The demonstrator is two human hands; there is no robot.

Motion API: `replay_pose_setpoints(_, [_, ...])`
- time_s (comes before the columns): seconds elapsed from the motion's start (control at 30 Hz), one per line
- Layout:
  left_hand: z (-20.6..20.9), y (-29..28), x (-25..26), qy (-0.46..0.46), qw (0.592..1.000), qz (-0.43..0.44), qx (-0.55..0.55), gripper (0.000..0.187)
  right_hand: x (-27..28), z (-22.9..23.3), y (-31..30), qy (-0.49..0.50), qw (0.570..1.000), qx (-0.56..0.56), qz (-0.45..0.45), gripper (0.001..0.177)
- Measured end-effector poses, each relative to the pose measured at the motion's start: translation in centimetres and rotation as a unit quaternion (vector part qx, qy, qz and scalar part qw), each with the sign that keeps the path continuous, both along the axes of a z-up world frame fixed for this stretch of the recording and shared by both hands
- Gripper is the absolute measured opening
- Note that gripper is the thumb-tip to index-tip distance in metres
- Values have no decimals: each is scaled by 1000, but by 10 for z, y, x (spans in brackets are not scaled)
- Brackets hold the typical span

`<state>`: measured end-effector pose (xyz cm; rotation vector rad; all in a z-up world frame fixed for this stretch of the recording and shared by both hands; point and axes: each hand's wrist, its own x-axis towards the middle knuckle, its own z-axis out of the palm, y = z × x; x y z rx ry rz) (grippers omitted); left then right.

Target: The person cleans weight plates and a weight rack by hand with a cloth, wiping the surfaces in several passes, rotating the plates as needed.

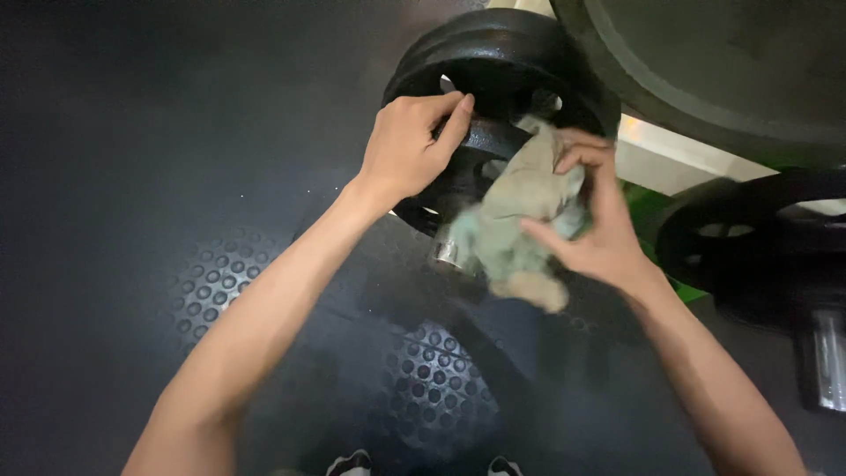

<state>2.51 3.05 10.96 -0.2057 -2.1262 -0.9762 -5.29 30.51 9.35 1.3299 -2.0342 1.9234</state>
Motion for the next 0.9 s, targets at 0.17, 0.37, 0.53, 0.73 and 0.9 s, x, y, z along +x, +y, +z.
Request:
replay_pose_setpoints(0.17, [6,2,3,-26,1000,1,12,35,12,-3,-18,217,953,202,-67,82])
replay_pose_setpoints(0.37, [6,3,6,8,1000,-5,13,32,31,25,-37,215,941,203,-167,90])
replay_pose_setpoints(0.53, [9,6,8,-47,999,15,23,33,18,32,-33,161,942,264,-135,52])
replay_pose_setpoints(0.73, [3,5,3,-16,1000,13,-3,32,-8,-4,-18,150,971,175,-59,51])
replay_pose_setpoints(0.9, [5,7,4,-29,999,17,3,33,-36,-117,12,176,981,60,-60,41])
